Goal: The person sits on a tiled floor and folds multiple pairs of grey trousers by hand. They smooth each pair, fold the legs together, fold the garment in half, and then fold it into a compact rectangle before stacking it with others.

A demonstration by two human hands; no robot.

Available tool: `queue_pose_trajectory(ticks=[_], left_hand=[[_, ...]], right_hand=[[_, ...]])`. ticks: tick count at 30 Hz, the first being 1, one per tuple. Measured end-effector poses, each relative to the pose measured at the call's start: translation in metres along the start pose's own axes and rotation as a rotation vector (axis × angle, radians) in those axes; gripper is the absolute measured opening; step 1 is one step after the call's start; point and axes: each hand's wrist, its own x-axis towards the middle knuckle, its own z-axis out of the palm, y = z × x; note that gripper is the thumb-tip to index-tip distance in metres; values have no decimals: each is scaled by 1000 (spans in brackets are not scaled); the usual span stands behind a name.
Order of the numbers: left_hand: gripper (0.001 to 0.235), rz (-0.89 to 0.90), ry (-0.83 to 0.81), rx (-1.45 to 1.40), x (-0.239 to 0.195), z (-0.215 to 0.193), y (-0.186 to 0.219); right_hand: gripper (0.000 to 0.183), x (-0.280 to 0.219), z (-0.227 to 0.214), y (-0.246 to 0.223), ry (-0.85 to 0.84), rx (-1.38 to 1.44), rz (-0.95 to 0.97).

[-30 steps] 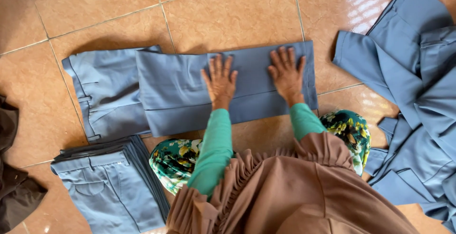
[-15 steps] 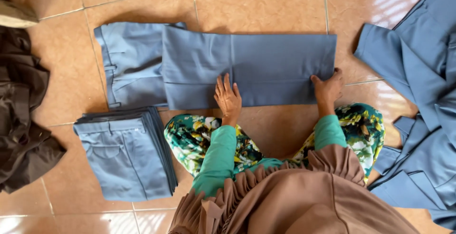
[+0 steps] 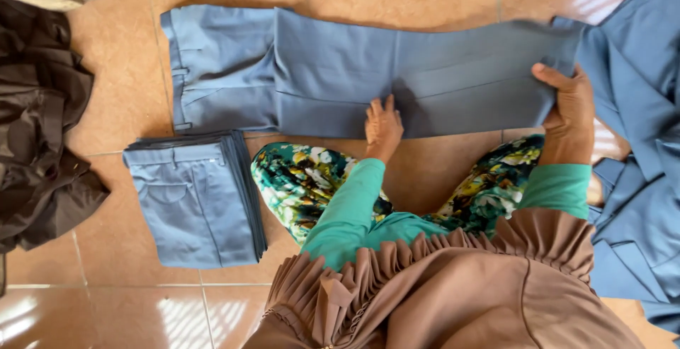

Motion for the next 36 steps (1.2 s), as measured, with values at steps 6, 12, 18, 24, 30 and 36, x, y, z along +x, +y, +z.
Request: queue_pose_trajectory(ticks=[6,12,18,24,30,36], left_hand=[[65,218,-385,-273,-12,44,107],[67,292,-602,-525,-1,55,165],[70,329,-687,-928,44,167,58],[91,-540,-546,-1756,80,-22,-70],[110,-574,-363,-892,85,-28,-116],[60,-415,-90,-550,83,12,-138]], right_hand=[[48,-55,12,-82,-86,120,-146],[49,-53,44,-93,-84,18,-210],[57,-17,107,-2,-243,-197,-124],[78,11,156,151,-532,-302,-125],[43,53,76,183,-227,-952,-606],[61,50,1,181,250,-1222,-305]])
